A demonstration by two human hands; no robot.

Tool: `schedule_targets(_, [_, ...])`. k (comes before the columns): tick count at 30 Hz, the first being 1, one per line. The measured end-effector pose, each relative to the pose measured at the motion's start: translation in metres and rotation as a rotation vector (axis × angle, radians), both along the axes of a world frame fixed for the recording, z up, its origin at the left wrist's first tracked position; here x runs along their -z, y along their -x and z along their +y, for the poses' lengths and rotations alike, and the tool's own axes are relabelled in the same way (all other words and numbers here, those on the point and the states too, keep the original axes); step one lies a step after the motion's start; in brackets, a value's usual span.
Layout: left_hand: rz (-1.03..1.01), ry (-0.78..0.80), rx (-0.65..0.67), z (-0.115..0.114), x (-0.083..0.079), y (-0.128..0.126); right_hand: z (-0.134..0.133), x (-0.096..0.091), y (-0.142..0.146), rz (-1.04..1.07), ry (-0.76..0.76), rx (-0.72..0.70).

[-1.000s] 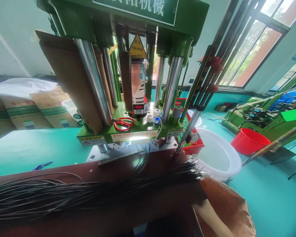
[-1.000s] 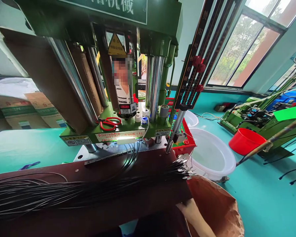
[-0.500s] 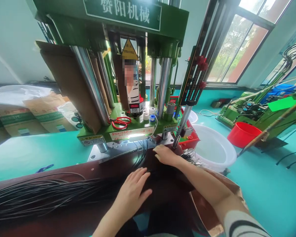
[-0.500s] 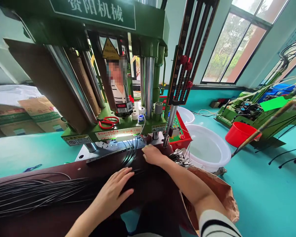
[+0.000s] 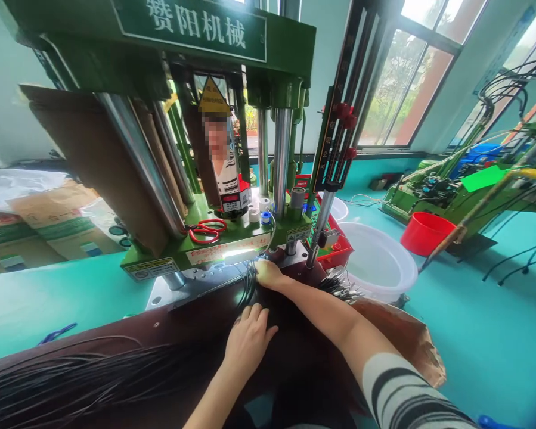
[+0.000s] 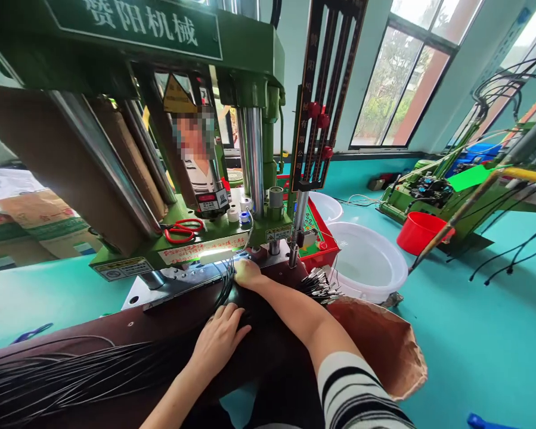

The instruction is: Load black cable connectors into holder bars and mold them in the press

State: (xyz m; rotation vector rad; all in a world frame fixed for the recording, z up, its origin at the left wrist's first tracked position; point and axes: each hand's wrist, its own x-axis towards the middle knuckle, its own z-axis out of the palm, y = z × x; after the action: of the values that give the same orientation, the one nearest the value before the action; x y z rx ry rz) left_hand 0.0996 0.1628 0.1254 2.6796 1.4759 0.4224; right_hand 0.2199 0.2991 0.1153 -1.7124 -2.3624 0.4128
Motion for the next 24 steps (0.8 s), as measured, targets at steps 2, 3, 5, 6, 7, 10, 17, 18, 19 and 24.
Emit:
schedule_targets(2, [-0.028,0.040,0.024,0.003,-0.001,0.002,-0.002,-0.001,-0.006,-0.004,-0.010,-0.003])
schedule_targets(3, [-0.046,0.066,0.039,0.005,-0.002,0.003,-0.003,-0.001,-0.011,-0.007,-0.010,-0.006])
schedule_targets(5, [-0.081,0.123,0.069,0.008,-0.003,0.005,-0.009,-0.002,-0.027,-0.012,-0.007,-0.011])
schedule_targets(6, [-0.094,0.151,0.083,0.009,-0.004,0.006,-0.012,-0.002,-0.037,-0.013,-0.008,-0.011])
schedule_targets(7, [-0.106,0.176,0.094,0.011,-0.005,0.006,-0.017,-0.003,-0.048,-0.013,-0.014,-0.008])
schedule_targets(10, [-0.155,0.243,0.115,0.018,-0.009,0.005,-0.033,-0.003,-0.081,-0.014,-0.045,0.018])
schedule_targets(17, [-0.296,0.536,0.151,0.038,-0.032,0.007,-0.092,-0.035,-0.118,0.096,-0.317,0.154])
schedule_targets(18, [-0.314,0.567,0.162,0.040,-0.035,0.009,-0.105,-0.044,-0.118,0.189,-0.444,0.146])
schedule_targets(19, [-0.330,0.584,0.164,0.041,-0.037,0.009,-0.120,-0.054,-0.117,0.311,-0.583,0.118])
schedule_targets(24, [-0.434,0.537,0.067,0.048,-0.034,0.011,-0.181,-0.067,-0.090,0.942,-0.362,-0.008])
